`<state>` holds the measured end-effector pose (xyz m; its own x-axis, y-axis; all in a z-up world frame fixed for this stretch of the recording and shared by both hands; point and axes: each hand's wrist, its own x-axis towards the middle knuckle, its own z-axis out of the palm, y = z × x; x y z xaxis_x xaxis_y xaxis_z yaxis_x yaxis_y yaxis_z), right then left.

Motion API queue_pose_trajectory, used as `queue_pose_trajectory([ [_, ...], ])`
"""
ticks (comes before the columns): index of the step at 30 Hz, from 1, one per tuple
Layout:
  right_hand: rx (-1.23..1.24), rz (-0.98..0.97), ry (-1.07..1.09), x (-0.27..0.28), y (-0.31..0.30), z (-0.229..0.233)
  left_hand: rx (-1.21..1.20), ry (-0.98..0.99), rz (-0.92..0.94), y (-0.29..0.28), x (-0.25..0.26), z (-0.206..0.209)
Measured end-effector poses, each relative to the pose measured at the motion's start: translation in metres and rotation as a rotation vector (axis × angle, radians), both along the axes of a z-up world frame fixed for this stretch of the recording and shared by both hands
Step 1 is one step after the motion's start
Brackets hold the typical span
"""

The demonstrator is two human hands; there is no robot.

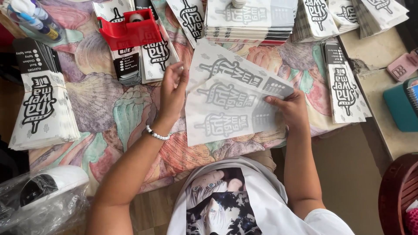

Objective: The person folds multiple printed stickers by hand on a tabletop.

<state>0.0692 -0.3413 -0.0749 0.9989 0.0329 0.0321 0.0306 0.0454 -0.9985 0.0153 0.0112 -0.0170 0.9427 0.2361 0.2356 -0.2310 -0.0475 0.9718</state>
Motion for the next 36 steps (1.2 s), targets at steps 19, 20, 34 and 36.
queue_pose_trajectory([
  [19, -0.094, 0.057, 0.034, -0.012, 0.015, 0.024, 0.135, 0.226, -0.449, 0.004, 0.001, -0.002],
  [20, -0.112, 0.056, 0.042, -0.013, 0.016, 0.025, 0.143, 0.229, -0.441, 0.005, 0.001, -0.006],
  [34, -0.174, 0.09, 0.109, -0.022, 0.006, 0.019, -0.084, 0.28, -0.388, 0.012, 0.001, 0.0],
  [36, -0.164, 0.079, 0.135, -0.024, -0.002, 0.006, -0.086, 0.292, -0.396, 0.012, -0.002, 0.006],
])
